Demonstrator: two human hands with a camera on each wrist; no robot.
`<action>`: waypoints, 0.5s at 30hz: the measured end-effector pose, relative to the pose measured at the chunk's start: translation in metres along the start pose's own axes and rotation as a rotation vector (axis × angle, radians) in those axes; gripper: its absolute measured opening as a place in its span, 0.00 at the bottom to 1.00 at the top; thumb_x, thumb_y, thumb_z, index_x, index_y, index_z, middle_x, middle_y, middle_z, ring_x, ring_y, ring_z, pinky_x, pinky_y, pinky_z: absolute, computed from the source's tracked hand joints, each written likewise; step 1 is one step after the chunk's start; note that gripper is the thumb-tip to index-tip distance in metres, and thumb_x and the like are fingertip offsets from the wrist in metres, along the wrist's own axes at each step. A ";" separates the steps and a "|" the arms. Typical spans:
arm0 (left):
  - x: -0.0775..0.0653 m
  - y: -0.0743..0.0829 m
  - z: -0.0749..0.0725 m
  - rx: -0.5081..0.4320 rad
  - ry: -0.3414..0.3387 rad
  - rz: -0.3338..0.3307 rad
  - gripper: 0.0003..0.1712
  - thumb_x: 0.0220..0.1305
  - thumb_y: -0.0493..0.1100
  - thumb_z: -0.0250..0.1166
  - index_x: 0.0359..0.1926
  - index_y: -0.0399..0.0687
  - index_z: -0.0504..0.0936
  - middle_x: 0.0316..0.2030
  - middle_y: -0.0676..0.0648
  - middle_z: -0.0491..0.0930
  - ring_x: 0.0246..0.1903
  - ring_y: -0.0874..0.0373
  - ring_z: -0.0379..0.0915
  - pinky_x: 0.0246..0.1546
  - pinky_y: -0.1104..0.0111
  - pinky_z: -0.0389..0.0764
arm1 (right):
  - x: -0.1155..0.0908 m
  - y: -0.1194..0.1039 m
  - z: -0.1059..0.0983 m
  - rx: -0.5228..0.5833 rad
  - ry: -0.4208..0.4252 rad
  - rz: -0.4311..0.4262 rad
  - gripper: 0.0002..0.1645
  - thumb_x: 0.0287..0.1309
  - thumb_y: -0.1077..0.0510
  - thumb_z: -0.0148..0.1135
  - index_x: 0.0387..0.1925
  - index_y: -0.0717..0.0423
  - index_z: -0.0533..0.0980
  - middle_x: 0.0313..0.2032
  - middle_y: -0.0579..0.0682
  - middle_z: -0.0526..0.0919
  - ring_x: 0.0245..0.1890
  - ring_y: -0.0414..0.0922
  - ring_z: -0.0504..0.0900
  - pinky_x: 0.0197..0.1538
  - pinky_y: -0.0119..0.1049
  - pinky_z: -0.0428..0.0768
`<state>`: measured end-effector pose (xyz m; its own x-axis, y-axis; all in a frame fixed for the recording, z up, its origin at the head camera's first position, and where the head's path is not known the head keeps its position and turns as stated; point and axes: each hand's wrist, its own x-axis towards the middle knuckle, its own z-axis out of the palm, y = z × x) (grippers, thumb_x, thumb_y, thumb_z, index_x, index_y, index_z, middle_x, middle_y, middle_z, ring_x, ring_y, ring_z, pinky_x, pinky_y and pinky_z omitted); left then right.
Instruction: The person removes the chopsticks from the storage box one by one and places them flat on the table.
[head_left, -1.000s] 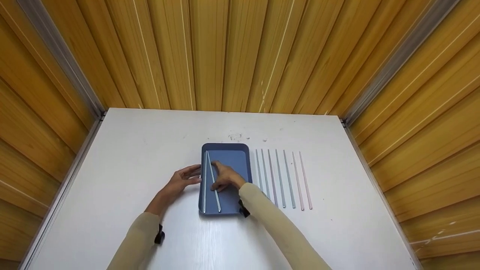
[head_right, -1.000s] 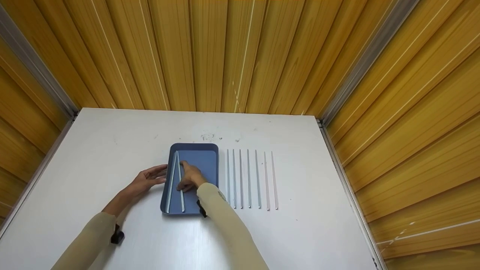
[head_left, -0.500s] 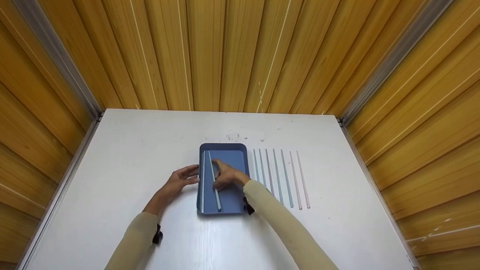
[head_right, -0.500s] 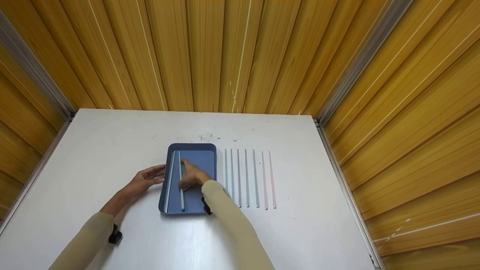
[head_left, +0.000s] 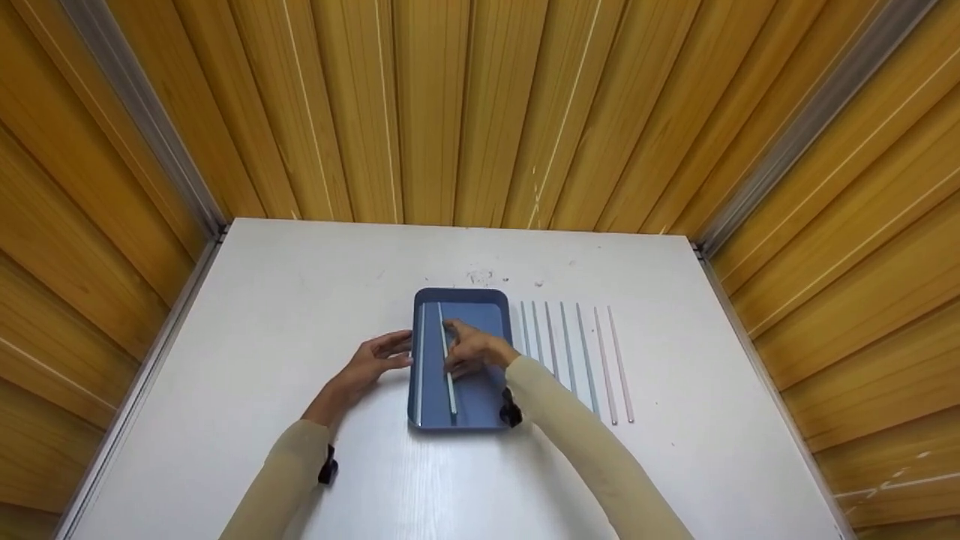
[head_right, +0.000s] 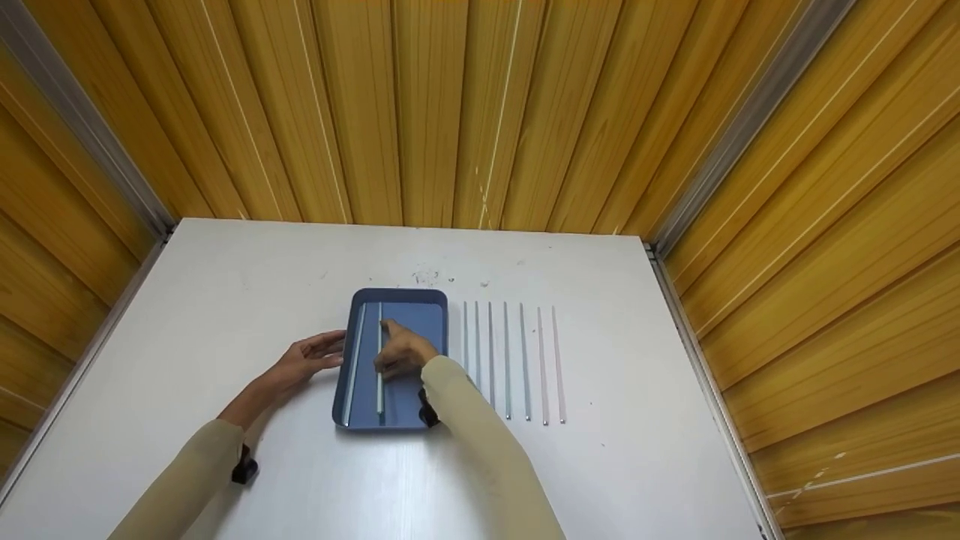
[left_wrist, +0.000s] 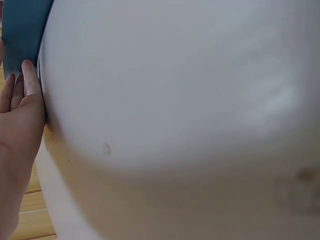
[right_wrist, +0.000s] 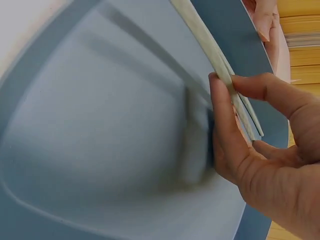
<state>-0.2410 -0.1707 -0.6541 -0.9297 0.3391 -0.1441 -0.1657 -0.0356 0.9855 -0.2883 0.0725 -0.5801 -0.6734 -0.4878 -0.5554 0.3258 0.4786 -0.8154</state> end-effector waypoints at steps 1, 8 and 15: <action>0.000 0.000 0.000 0.002 0.003 -0.004 0.39 0.65 0.38 0.71 0.75 0.42 0.67 0.70 0.37 0.72 0.71 0.46 0.68 0.66 0.65 0.75 | -0.001 0.000 -0.001 -0.017 0.004 -0.005 0.61 0.53 0.80 0.63 0.81 0.51 0.45 0.31 0.51 0.78 0.23 0.43 0.80 0.40 0.43 0.90; -0.001 -0.001 0.000 0.007 -0.008 0.010 0.40 0.66 0.37 0.70 0.75 0.39 0.65 0.71 0.35 0.70 0.73 0.43 0.65 0.65 0.67 0.75 | -0.010 0.000 -0.009 -0.074 0.010 -0.018 0.63 0.53 0.82 0.62 0.82 0.51 0.43 0.28 0.51 0.77 0.23 0.43 0.80 0.36 0.40 0.89; 0.000 0.000 0.002 -0.017 -0.027 0.048 0.40 0.66 0.33 0.69 0.75 0.33 0.63 0.71 0.30 0.67 0.73 0.38 0.62 0.61 0.73 0.76 | -0.021 0.000 -0.018 -0.041 0.013 -0.039 0.62 0.54 0.83 0.60 0.81 0.51 0.43 0.35 0.54 0.75 0.29 0.45 0.81 0.36 0.38 0.89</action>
<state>-0.2405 -0.1691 -0.6544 -0.9277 0.3614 -0.0938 -0.1269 -0.0687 0.9895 -0.2858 0.0961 -0.5655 -0.6938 -0.4969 -0.5213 0.2725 0.4889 -0.8287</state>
